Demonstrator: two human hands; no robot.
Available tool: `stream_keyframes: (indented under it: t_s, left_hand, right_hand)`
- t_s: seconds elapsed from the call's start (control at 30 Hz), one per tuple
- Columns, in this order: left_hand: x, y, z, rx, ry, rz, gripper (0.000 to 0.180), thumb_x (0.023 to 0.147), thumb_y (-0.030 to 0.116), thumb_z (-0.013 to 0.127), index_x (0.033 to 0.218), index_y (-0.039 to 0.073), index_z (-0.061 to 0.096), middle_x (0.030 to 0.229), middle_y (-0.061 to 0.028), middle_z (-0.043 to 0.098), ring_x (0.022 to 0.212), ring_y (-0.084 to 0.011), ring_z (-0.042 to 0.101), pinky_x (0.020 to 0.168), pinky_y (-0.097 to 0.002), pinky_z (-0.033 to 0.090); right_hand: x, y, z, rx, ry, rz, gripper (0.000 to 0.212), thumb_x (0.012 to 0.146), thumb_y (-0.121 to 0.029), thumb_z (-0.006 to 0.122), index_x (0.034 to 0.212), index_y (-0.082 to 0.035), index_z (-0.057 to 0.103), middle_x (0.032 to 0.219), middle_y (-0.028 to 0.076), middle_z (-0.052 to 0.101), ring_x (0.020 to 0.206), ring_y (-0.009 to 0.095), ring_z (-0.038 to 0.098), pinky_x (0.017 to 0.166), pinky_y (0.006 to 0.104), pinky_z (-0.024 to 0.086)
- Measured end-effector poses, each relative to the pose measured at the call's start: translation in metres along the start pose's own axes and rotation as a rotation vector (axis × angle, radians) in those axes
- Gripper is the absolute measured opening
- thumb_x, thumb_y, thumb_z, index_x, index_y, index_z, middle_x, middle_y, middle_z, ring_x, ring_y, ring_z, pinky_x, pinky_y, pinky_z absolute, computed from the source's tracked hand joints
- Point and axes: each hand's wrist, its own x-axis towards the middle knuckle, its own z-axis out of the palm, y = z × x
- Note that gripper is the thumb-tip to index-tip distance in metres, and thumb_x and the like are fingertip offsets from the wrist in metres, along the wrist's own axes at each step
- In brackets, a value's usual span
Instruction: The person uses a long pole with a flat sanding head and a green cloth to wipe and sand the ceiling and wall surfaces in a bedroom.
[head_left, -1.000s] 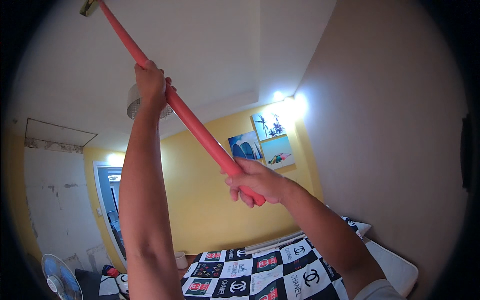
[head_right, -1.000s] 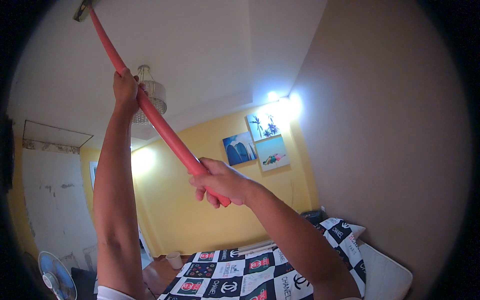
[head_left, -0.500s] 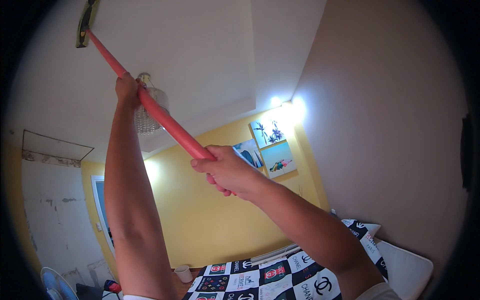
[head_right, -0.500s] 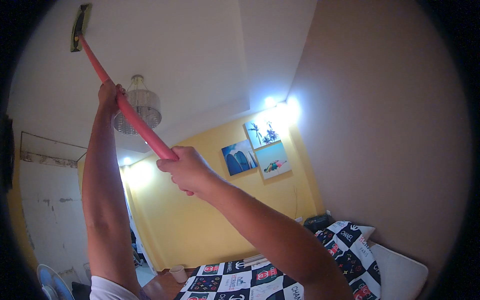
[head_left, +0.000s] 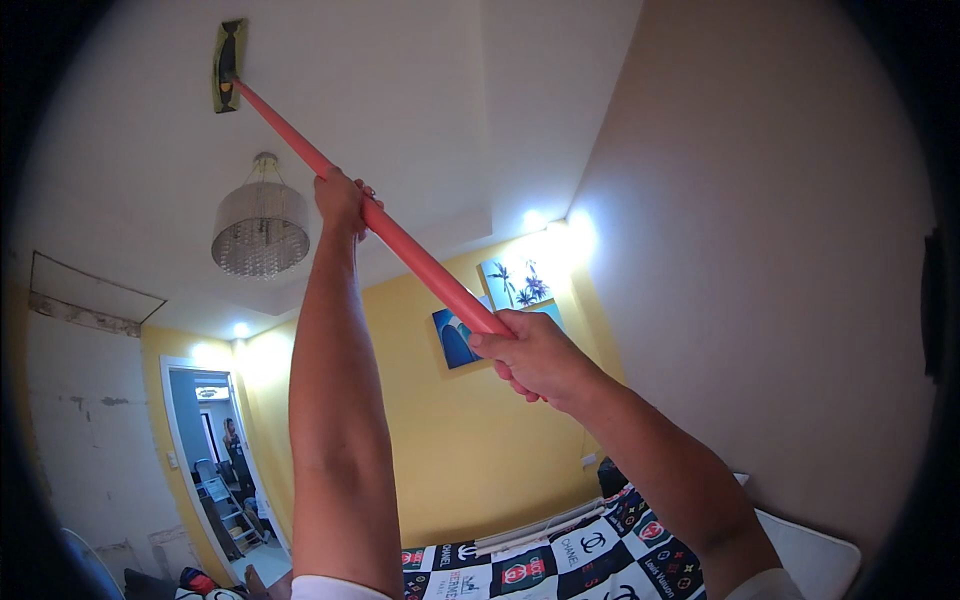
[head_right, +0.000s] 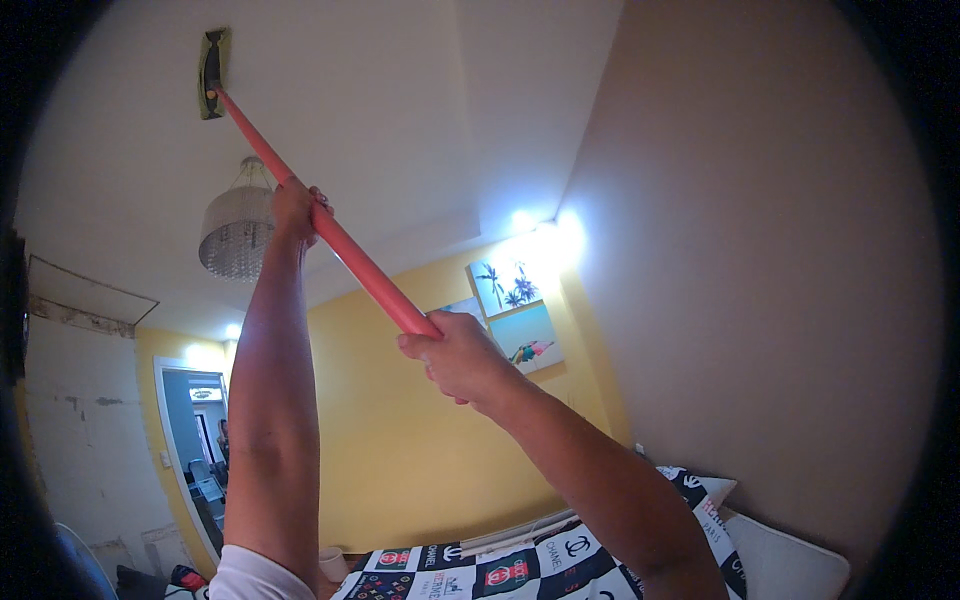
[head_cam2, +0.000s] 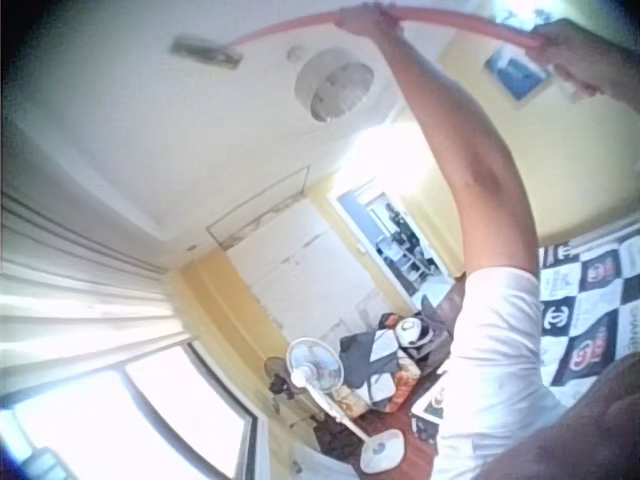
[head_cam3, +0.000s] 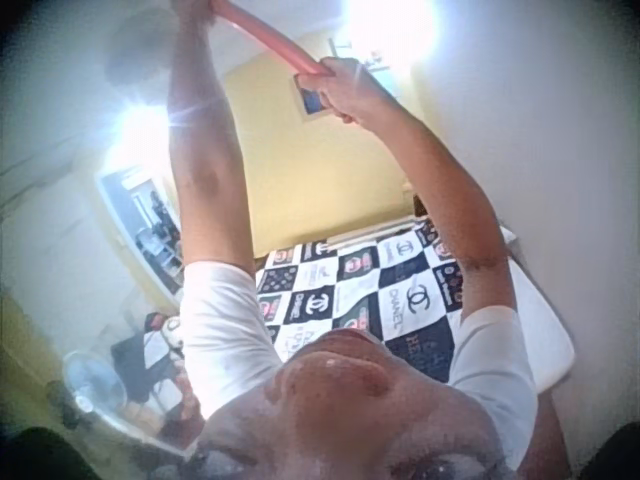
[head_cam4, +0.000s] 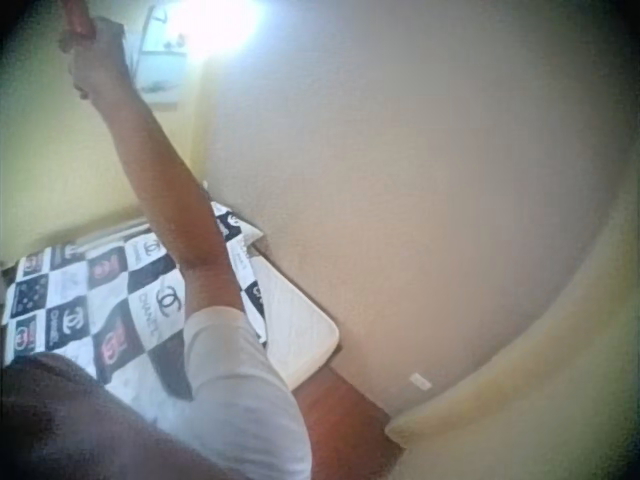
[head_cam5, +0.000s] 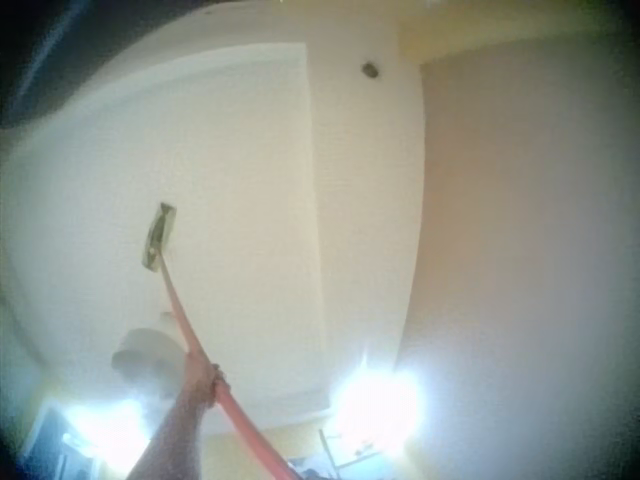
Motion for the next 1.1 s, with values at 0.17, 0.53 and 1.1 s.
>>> stream_keyframes:
  t_s: [0.17,0.53,1.1]
  left_hand:
    - [-0.025,-0.064,0.057,0.016,0.013,-0.06,0.019,0.087,0.022,0.032,0.102,0.011,0.032,0.073,-0.0084,0.044,0.049,-0.0176,0.046,0.042,-0.0371,0.044]
    - [-0.083,-0.141,0.114,0.068,-0.073,-0.137,0.026,0.09,0.028,0.033,0.111,0.012,0.03,0.078,-0.0101,0.045,0.052,-0.0187,0.047,0.04,-0.0365,0.045]
    - [-0.122,-0.081,-0.105,0.38,0.109,0.004,0.058,0.092,0.042,0.035,0.139,0.026,0.006,0.111,-0.0142,0.043,0.06,-0.0231,0.057,0.046,-0.0323,0.051]
  right_hand:
    - [-0.005,0.035,-0.066,-0.047,0.055,0.044,0.022,0.082,-0.024,0.059,0.089,-0.005,0.053,0.056,-0.002,0.04,0.039,0.006,0.033,0.033,0.024,0.027]
    - [-0.035,0.091,-0.13,-0.055,0.128,0.07,0.024,0.082,-0.024,0.06,0.095,-0.004,0.055,0.054,-0.001,0.043,0.039,0.006,0.04,0.035,0.0234,0.032]
    - [-0.012,0.17,0.069,0.094,-0.064,-0.095,0.025,0.082,-0.019,0.063,0.098,-0.001,0.057,0.064,0.0,0.049,0.056,0.005,0.045,0.051,0.0221,0.038]
